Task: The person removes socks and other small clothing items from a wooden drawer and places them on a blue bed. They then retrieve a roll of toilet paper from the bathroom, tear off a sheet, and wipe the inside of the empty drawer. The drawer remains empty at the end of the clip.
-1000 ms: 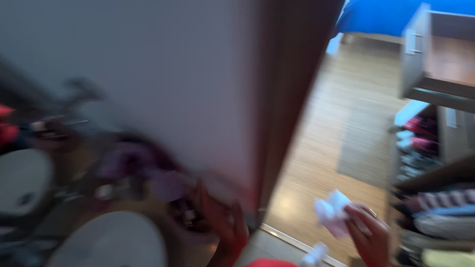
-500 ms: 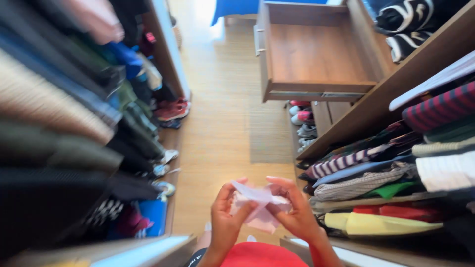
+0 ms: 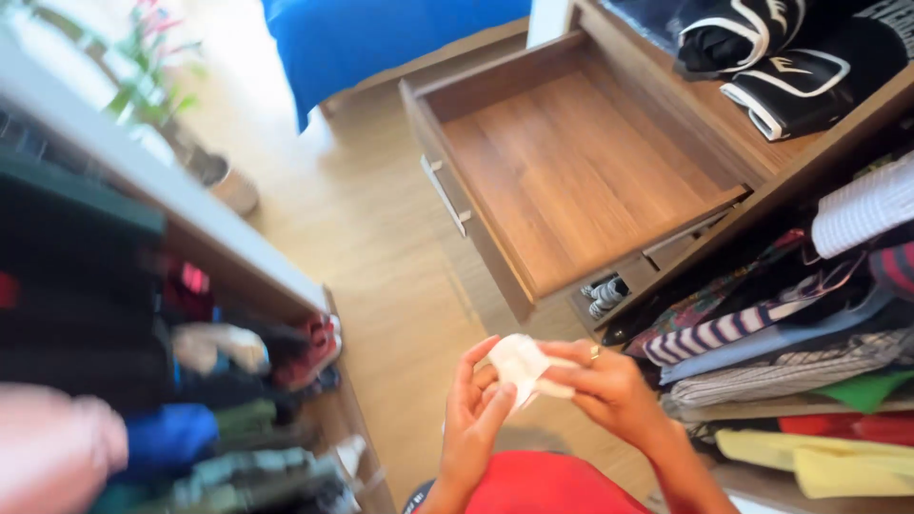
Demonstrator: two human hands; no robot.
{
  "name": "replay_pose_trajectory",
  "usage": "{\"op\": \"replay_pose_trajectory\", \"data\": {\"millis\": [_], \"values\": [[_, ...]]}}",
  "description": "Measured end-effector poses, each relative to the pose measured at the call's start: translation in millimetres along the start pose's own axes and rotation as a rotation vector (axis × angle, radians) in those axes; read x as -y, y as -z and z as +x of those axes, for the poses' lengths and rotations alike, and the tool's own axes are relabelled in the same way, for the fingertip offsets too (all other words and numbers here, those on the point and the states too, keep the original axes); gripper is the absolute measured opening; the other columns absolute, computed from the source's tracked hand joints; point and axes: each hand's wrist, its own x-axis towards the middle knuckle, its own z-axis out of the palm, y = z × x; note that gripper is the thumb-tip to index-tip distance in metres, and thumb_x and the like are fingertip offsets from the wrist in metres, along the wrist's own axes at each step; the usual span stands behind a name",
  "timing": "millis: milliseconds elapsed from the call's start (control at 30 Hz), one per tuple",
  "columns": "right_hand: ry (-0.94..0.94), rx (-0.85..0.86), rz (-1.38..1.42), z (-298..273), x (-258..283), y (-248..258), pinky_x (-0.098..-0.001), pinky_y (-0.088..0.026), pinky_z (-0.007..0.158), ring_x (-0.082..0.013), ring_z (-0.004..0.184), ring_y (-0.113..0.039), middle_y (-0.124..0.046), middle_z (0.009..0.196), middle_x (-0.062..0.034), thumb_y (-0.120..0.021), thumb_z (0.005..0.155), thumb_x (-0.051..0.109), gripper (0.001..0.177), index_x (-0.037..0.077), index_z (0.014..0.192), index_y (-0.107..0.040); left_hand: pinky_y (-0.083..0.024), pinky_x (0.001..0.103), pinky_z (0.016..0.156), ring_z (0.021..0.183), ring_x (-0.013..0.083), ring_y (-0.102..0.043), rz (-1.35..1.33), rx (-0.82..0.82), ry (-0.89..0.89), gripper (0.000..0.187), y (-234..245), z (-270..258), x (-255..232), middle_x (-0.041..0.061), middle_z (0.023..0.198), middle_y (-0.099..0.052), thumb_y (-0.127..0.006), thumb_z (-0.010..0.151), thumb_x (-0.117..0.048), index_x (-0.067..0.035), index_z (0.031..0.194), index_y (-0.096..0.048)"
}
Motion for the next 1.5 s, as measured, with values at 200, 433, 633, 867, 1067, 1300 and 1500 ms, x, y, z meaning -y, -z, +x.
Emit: {"op": "replay_pose_trajectory", "data": {"millis": [200, 433, 633, 867, 1067, 1300, 1500], "values": [[-0.264, -0.391, -0.26, 93, -21, 13, -0.0352, -0.036, 0.094, -0.0253, 0.108, -0.05, -0.057, 0.112, -0.0116, -0.057, 0.081, 0.013, 0.009, 0.012, 0.086, -0.065, -0.046, 0.027, 0.079, 0.084, 0.0113, -0.061, 0.388, 0.173, 0.055, 0.034, 46, 130, -44, 0.006, 0.096, -0.068, -0.057, 0.076, -0.024, -0.011, 0.107, -0.055], [-0.598, -0.636, -0.47, 127, -135, -9, -0.026, -0.036, 0.08, -0.0152, 0.084, -0.051, -0.064, 0.091, -0.001, -0.069, 0.074, 0.012, 0.012, 0.012, 0.086, -0.068, -0.051, 0.023, 0.076, 0.086, 0.0123, -0.065, 0.526, 0.41, -0.068, 0.026, 67, 274, -64, 0.007, 0.093, -0.068, -0.057, 0.081, -0.019, -0.007, 0.104, -0.058], [-0.626, -0.592, -0.485, 202, -200, -13, -0.0316, -0.038, 0.08, -0.02, 0.081, -0.052, -0.064, 0.084, -0.0018, -0.06, 0.08, 0.021, 0.015, 0.009, 0.085, -0.068, -0.051, 0.027, 0.076, 0.087, 0.0123, -0.065, 0.879, 0.599, -0.172, 0.025, 87, 391, -68, -0.001, 0.092, -0.068, -0.06, 0.076, -0.019, -0.014, 0.1, -0.062], [-1.074, -0.431, -0.525, 190, -304, 11, -0.0344, -0.046, 0.061, -0.0231, 0.069, -0.061, -0.062, 0.085, -0.0052, -0.061, 0.069, 0.004, 0.025, 0.017, 0.09, -0.059, -0.04, 0.031, 0.083, 0.094, 0.0218, -0.056, 1.087, 0.746, -0.452, 0.022, 89, 554, -60, 0.005, 0.099, -0.061, -0.053, 0.081, -0.017, -0.012, 0.102, -0.058], [-1.767, -0.309, -0.942, 120, -398, 38, -0.0447, -0.051, 0.056, -0.036, 0.084, -0.051, -0.055, 0.09, -0.0193, -0.055, 0.076, 0.009, 0.017, 0.003, 0.091, -0.059, -0.009, 0.057, 0.106, 0.107, 0.0246, -0.046, 1.325, 1.03, -0.783, 0.035, 48, 675, -39, 0.004, 0.11, -0.053, -0.055, 0.078, -0.02, -0.013, 0.112, -0.052], [-1.889, -0.518, -0.984, 49, -472, 24, -0.038, -0.02, 0.107, -0.0386, 0.131, -0.017, -0.019, 0.142, -0.0237, -0.034, 0.074, -0.001, 0.063, -0.008, 0.135, -0.019, -0.015, 0.054, 0.105, 0.135, 0.0385, -0.01, 1.297, 1.24, -0.827, 0.066, 7, 755, 16, 0.018, 0.146, -0.014, -0.045, 0.074, 0.006, -0.009, 0.137, -0.03], [-1.907, -1.183, -1.247, 74, -529, 23, -0.0429, -0.047, 0.065, -0.0357, 0.071, -0.058, -0.055, 0.101, -0.0228, -0.052, 0.078, 0.019, 0.029, 0.0, 0.098, -0.06, -0.02, 0.055, 0.103, 0.133, 0.0471, -0.002, 1.225, 1.17, -0.631, 0.092, 4, 752, 19, 0.025, 0.145, -0.003, -0.025, 0.051, 0.023, -0.005, 0.138, -0.017]]}}
